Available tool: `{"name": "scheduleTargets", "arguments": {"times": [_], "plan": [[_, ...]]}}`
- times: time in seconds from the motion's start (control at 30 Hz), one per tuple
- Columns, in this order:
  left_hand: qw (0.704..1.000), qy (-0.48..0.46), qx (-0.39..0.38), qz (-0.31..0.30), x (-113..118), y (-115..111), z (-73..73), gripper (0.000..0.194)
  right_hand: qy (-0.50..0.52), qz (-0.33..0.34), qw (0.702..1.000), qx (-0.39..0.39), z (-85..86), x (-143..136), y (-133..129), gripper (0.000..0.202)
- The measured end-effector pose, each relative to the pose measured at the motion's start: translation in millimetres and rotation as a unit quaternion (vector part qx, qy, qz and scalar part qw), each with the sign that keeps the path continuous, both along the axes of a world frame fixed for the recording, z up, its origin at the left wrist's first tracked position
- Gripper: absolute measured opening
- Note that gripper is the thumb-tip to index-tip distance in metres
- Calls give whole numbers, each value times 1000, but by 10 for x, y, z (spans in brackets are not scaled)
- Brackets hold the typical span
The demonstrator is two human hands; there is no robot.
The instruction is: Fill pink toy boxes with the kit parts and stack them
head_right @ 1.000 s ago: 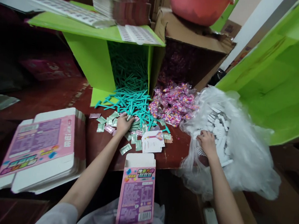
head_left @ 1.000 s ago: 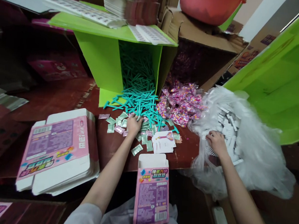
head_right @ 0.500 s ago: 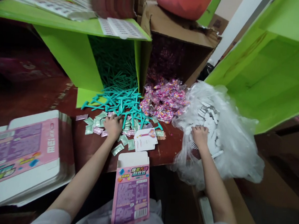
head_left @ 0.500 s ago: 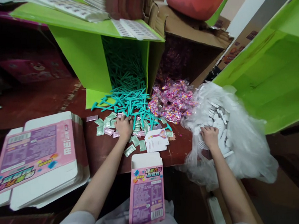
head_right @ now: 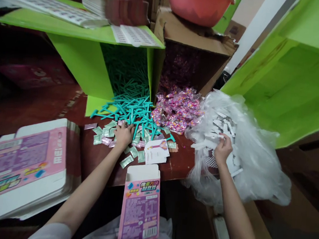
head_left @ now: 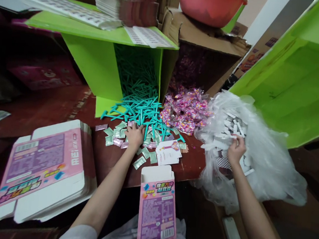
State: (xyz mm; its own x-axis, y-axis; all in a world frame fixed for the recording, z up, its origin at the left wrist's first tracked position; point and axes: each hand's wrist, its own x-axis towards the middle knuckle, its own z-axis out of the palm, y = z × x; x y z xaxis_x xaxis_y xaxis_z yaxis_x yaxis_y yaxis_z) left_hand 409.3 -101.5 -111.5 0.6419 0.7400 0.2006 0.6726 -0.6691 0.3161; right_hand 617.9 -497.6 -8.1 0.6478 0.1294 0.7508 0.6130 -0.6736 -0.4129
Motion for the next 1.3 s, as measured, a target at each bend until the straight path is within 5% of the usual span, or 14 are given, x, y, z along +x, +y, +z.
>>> {"name": "scheduleTargets", "arguments": {"times": [0.13, 0.23, 0.3, 0.37, 0.47, 0.57, 0.67, 0.83, 1.03, 1.17, 1.3], "plan": [[999, 36, -4, -3, 41, 53, 44, 46, -32, -15, 976, 216, 261, -102, 385, 24], [999, 33, -38, 20, 61, 133, 80, 46, -83, 15, 971, 225, 312, -177, 663, 27], [998, 25, -51, 26, 49, 187, 83, 45, -84, 52, 989, 113, 258, -235, 835, 29], [998, 13, -56, 21, 15, 222, 63, 43, -26, 103, 991, -83, 163, -290, 1017, 31], [998, -15, -65, 7, -66, 237, 8, 39, 101, 116, 927, -343, -5, -328, 1313, 32], [996, -51, -73, -4, -173, 243, -46, 36, 163, 93, 878, -440, -176, -295, 1557, 38], [992, -90, -86, -9, -299, 271, -81, 37, 182, 97, 869, -450, -312, -245, 1661, 40], [986, -111, -119, -20, -432, 338, -80, 29, 190, 98, 886, -411, -374, -239, 1622, 28], [983, -81, -163, -12, -338, 403, 31, 9, 204, 72, 924, -315, -219, -225, 1505, 34], [981, -103, -167, -3, -308, 396, 167, 13, 172, 68, 974, -129, -25, -305, 1370, 33], [967, -203, -152, -18, -568, 177, 410, 17, 89, 77, 991, 61, 172, -572, 1160, 30]]}}
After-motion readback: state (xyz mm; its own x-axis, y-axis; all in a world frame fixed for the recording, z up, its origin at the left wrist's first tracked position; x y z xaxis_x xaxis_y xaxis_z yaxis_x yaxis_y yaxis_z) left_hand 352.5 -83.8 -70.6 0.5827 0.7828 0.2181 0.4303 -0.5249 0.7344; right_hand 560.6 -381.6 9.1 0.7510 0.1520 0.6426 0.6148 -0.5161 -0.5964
